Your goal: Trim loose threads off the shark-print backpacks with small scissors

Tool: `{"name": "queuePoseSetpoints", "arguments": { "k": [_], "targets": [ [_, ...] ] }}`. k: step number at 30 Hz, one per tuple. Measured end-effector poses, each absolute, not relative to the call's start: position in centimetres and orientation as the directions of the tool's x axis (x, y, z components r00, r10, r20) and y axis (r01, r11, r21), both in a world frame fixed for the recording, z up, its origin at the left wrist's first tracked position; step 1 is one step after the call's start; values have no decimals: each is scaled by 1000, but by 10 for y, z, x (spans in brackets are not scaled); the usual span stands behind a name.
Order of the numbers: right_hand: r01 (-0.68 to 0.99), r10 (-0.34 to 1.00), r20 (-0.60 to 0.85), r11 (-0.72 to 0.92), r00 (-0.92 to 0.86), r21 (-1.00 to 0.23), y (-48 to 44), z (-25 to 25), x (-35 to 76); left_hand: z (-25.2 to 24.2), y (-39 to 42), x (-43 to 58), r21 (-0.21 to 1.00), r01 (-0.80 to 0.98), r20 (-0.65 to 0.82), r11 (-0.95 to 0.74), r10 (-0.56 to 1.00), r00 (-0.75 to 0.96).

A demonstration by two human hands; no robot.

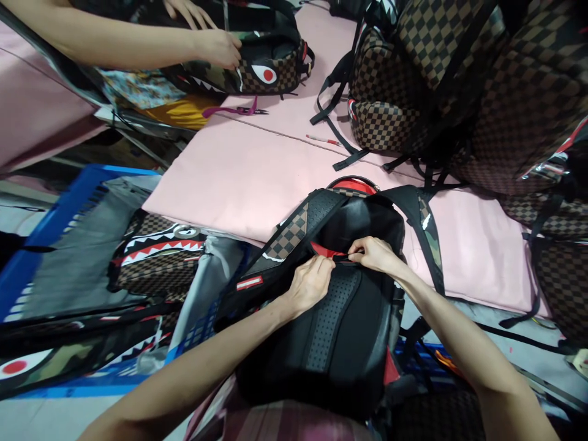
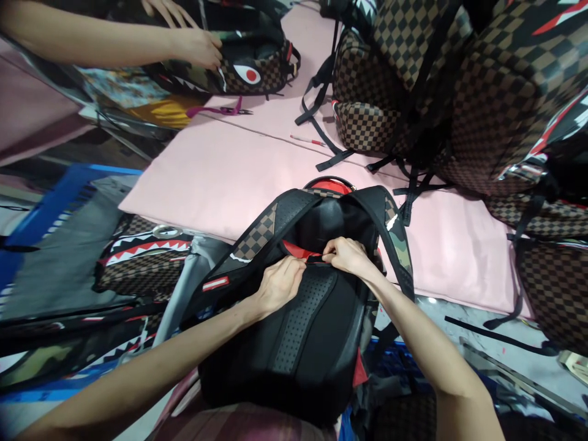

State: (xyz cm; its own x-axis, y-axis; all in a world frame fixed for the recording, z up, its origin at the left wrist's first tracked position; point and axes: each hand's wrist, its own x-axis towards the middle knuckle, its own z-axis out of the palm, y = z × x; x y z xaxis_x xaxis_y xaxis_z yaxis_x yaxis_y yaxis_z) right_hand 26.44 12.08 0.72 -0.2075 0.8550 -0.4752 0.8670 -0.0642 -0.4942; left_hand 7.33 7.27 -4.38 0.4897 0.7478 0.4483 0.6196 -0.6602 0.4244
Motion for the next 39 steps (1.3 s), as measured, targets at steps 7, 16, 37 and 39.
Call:
{"name": "queuePoseSetpoints", "arguments": {
  "k": [7,16,37,39],
  "targets": [
    [345,941,-338,-309,-25,-886,119,-1,267,-40,76,73,512,707,233,-488,871,433],
    [294,938,-347,-332,-2,-896,111,7,274,15,136,100,390,843,-382,-370,768,514],
    [892,874,-481,-160,-72,-423,119,12,269,-2,132,113,421,882,-303,-211,884,356],
    [899,876,-478,-155,-68,-411,119,11,269,-2,133,114,435,880,-311,-190,886,345]
  ]
}}
